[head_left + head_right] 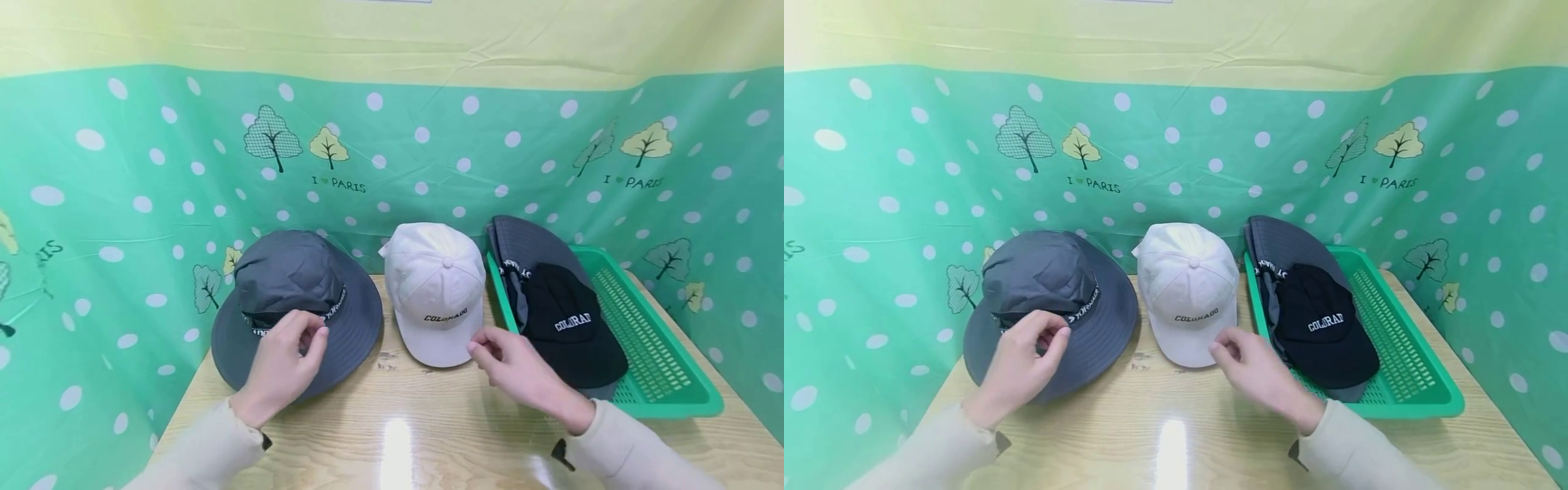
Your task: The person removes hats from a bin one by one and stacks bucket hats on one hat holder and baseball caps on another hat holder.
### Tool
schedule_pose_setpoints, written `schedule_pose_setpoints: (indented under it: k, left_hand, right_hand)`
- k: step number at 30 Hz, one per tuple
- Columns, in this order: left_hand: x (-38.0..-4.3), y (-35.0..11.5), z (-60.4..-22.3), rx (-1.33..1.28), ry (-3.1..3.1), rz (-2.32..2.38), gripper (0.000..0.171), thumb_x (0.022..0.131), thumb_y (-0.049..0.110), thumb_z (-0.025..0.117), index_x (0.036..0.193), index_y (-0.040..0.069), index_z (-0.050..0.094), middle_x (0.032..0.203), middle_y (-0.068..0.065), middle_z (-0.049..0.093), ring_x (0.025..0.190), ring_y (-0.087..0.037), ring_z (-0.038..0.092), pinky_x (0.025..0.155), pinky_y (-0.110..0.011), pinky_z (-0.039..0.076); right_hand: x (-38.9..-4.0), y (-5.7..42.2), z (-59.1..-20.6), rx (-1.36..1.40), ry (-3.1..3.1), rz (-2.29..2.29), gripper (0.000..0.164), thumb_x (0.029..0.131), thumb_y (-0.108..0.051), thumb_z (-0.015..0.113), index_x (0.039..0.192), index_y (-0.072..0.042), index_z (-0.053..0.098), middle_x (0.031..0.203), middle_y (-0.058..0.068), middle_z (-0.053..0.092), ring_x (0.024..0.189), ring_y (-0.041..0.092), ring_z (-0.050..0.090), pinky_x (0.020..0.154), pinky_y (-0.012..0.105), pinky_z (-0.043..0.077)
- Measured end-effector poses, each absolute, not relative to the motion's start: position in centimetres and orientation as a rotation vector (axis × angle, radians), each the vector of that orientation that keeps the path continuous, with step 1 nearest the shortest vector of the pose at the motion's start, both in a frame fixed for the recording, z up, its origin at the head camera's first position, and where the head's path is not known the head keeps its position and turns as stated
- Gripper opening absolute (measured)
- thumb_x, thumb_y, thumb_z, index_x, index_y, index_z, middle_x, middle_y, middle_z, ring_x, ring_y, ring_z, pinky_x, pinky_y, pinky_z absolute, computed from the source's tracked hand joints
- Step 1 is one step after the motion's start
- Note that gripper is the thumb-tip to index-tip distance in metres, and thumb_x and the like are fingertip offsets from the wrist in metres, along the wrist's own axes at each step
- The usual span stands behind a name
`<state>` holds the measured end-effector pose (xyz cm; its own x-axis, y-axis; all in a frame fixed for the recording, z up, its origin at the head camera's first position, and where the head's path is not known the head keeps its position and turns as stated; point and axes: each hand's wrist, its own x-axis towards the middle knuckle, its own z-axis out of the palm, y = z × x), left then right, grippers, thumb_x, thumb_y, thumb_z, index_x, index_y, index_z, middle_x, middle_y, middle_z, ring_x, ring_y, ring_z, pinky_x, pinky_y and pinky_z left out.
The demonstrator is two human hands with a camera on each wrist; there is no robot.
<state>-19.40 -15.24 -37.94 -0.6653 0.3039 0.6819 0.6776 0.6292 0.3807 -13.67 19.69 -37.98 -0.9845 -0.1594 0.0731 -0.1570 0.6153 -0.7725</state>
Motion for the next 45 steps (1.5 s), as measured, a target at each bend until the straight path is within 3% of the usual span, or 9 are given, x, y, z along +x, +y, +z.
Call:
schedule_pose_setpoints:
  k: [6,11,20,30,39,45]
  left_hand:
    - [-19.3,-11.6,-38.3,-0.856,-2.305,-0.890,0.006,0.085,0.010,0.062,0.084,0.015,0.061,0.077,0.010,0.051,0.066,-0.008,0.051,0.059,-0.021,0.044]
    - [-19.3,-8.3,-38.5,-0.906,-2.331,-0.929,0.006,0.085,0.010,0.062,0.084,0.016,0.061,0.078,0.011,0.051,0.067,-0.003,0.050,0.060,-0.019,0.044]
    - [-18.3,-2.7,-39.6,-0.950,-2.422,-1.147,0.005,0.088,0.011,0.060,0.085,0.015,0.063,0.079,0.010,0.055,0.070,-0.004,0.053,0.063,-0.018,0.046]
    - [-17.0,2.2,-41.3,-1.018,-2.544,-1.307,0.005,0.091,0.017,0.057,0.089,0.015,0.061,0.077,0.012,0.054,0.069,0.000,0.051,0.065,-0.014,0.043]
    - [-16.3,6.3,-41.7,-1.052,-2.728,-1.401,0.029,0.095,0.035,0.053,0.104,0.009,0.063,0.076,0.015,0.054,0.071,0.001,0.052,0.072,-0.016,0.043]
    - [-15.6,8.6,-42.1,-0.988,-2.806,-1.518,0.036,0.094,0.041,0.055,0.101,0.007,0.063,0.067,0.013,0.054,0.063,0.000,0.051,0.069,-0.016,0.043]
  right_hand:
    - [-14.1,22.8,-36.7,-0.193,2.900,-1.250,0.023,0.099,-0.036,0.052,0.093,-0.015,0.061,0.068,0.001,0.054,0.056,0.015,0.055,0.051,0.029,0.047]
    - [-14.4,25.2,-35.9,-0.131,2.944,-1.153,0.034,0.099,-0.043,0.049,0.097,-0.011,0.060,0.068,0.002,0.053,0.056,0.016,0.056,0.052,0.030,0.046]
    - [-15.0,28.8,-34.9,-0.149,2.982,-1.045,0.034,0.100,-0.040,0.046,0.099,-0.008,0.059,0.074,0.004,0.055,0.059,0.019,0.057,0.055,0.032,0.047]
    - [-17.0,32.9,-34.9,-0.096,3.053,-0.864,0.039,0.102,-0.038,0.042,0.100,-0.003,0.057,0.068,0.005,0.053,0.056,0.019,0.050,0.051,0.033,0.041]
    - [-19.9,37.0,-36.1,0.012,3.139,-0.710,0.042,0.101,-0.034,0.045,0.099,0.005,0.059,0.076,0.009,0.057,0.060,0.021,0.049,0.053,0.033,0.040]
    - [-21.1,38.7,-36.5,0.093,3.100,-0.618,0.045,0.100,-0.037,0.045,0.101,0.006,0.058,0.076,0.011,0.059,0.062,0.022,0.051,0.052,0.034,0.041]
